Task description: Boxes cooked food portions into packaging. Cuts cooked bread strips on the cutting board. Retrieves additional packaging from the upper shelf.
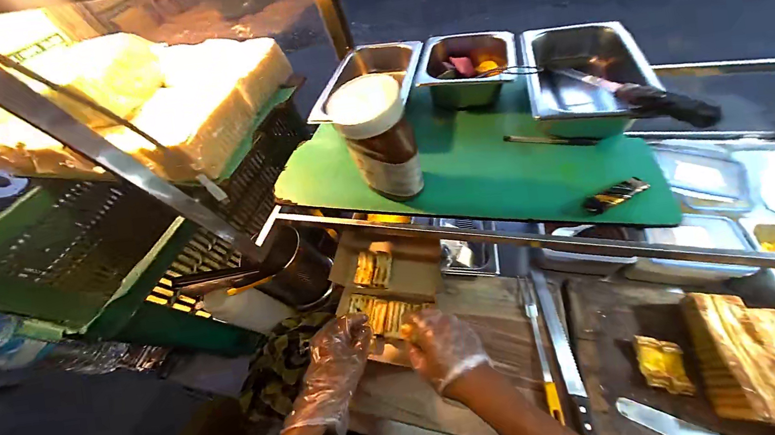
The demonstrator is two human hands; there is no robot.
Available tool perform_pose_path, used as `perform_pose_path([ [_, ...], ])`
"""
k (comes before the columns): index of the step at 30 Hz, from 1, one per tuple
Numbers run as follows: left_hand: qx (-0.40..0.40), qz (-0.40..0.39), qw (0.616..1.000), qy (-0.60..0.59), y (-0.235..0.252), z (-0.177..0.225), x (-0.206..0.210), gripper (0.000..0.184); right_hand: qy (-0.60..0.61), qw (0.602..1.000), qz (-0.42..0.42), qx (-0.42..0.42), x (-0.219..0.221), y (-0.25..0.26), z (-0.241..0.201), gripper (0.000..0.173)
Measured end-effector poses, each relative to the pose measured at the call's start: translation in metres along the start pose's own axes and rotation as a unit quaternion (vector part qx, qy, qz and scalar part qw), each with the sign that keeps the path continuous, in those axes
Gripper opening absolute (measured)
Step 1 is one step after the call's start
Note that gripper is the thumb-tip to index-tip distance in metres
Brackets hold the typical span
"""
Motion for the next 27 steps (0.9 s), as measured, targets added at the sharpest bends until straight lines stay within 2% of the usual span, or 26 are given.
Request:
perform_pose_path([
  [2,0.037,-0.062,0.997,0.026,0.013,-0.014,0.007,0.032,-0.129,0.987,-0.093,-0.032,0.031,0.030,-0.018,0.038],
  [4,0.067,-0.117,0.990,0.038,0.020,-0.016,0.020,0.034,-0.175,0.974,-0.141,-0.015,0.051,0.038,-0.018,0.034],
  [8,0.079,-0.146,0.984,0.059,0.025,-0.015,0.046,0.034,-0.216,0.965,-0.149,-0.008,0.046,0.031,-0.016,0.029],
  [12,0.132,-0.151,0.974,0.105,0.027,-0.005,0.054,0.032,-0.244,0.958,-0.153,0.007,0.055,0.033,-0.014,0.027],
  [16,0.157,-0.122,0.975,0.101,0.031,-0.008,0.055,0.030,-0.169,0.982,-0.088,-0.015,0.055,0.030,-0.009,0.027],
  [18,0.177,-0.102,0.976,0.073,0.026,-0.005,0.053,0.031,-0.083,0.996,0.004,-0.020,0.038,0.006,0.015,0.032],
  [19,0.178,-0.089,0.979,0.047,0.022,0.000,0.049,0.033,-0.050,0.997,0.064,0.007,0.021,-0.010,0.033,0.034],
  [21,0.180,-0.027,0.983,-0.020,0.005,0.019,0.042,0.032,-0.040,0.978,0.167,0.118,-0.025,-0.049,0.083,0.035],
  [22,0.184,-0.005,0.981,-0.059,-0.009,0.034,0.041,0.032,-0.070,0.962,0.174,0.198,-0.051,-0.070,0.116,0.035],
  [24,0.180,-0.045,0.977,-0.105,-0.038,0.077,0.053,0.031,-0.136,0.924,0.113,0.339,-0.099,-0.107,0.194,0.039],
  [25,0.186,-0.084,0.972,-0.114,-0.052,0.104,0.066,0.032,-0.152,0.908,0.080,0.382,-0.118,-0.120,0.228,0.038],
  [27,0.212,-0.180,0.953,-0.123,-0.075,0.167,0.105,0.035,-0.184,0.898,0.011,0.401,-0.137,-0.133,0.272,0.038],
])
Point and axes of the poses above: each hand's wrist, its own y-axis towards the middle knuckle, its own x-axis out of the palm, z = x × y, the point moved 3 cm from there along y, towards the middle knuckle, and after that the axes turned 15 degrees about z, right-handed, at the moved point
